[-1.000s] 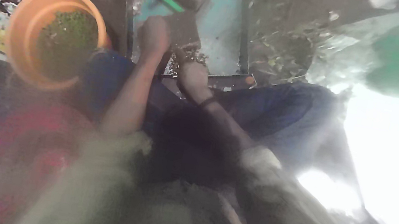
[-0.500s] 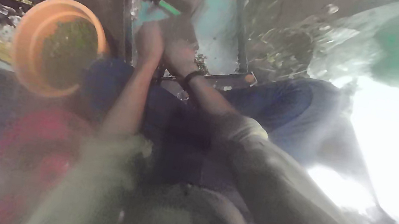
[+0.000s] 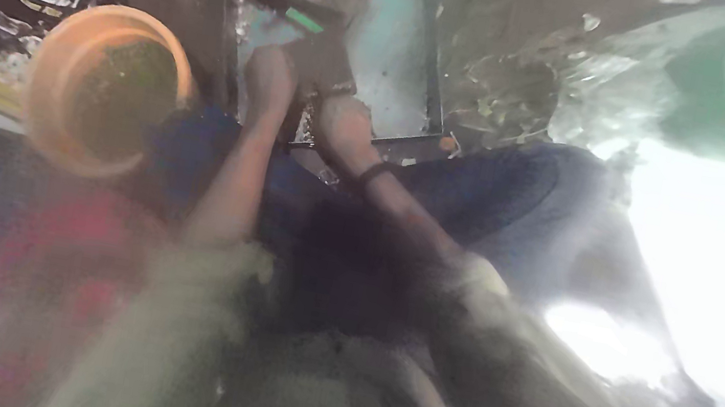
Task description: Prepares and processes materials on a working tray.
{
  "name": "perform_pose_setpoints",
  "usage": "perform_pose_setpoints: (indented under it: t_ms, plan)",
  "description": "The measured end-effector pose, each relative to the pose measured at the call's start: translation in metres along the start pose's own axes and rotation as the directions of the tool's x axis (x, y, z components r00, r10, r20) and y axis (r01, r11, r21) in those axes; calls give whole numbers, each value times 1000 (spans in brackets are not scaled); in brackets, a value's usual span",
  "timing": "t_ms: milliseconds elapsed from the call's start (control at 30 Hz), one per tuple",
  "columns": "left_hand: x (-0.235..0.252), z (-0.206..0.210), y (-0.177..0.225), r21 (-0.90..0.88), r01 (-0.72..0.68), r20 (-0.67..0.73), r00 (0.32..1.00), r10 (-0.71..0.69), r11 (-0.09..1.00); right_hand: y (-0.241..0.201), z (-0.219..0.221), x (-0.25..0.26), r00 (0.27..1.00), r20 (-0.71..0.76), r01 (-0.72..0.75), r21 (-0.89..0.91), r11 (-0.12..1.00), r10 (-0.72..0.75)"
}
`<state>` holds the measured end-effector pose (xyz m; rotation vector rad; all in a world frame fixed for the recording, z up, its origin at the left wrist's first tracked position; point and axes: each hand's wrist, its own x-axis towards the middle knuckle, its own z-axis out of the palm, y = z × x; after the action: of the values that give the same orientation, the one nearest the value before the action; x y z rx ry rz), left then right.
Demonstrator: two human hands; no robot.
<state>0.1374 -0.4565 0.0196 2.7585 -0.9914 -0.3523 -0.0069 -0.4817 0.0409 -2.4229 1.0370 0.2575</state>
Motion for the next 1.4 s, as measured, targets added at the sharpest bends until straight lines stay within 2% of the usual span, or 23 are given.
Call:
perform_pose_setpoints:
  t_ms: [67,167,333,433,533,600,667,833,933,1167,1400]
  plan:
    - [-4,0,1,46,27,-4,1000,-27,999,-13,-10,13,1000,25,17,-3,1000,-17]
    - [-11,-2,4,88,41,8,999,-42,995,-22,-3,39,995,-23,93,6,996,-93]
    - [-9,-3,5,125,37,32,999,-41,992,-22,11,56,997,43,57,56,997,-60]
    - [-5,2,2,81,25,23,999,-27,996,-11,16,47,997,79,22,24,999,-24]
    - [-6,0,4,81,29,44,998,-33,996,-5,25,17,1000,21,12,-38,999,-11]
    - [-6,0,5,73,32,55,998,-36,997,-4,13,-11,985,161,-59,-61,996,68]
    - [-4,0,6,66,12,63,998,-17,998,13,27,-15,998,55,-21,-68,997,25]
    - [-3,4,5,54,-75,82,994,71,996,25,12,-17,994,68,-83,-4,997,83]
    - [2,8,-1,91,-141,29,990,139,986,25,9,-13,986,103,-139,75,987,131]
    - [3,10,-3,80,-75,13,997,74,994,29,21,-1,996,31,-85,148,985,81]
    - [-5,-2,-3,14,-49,90,995,48,999,19,7,8,994,-15,-100,219,971,106]
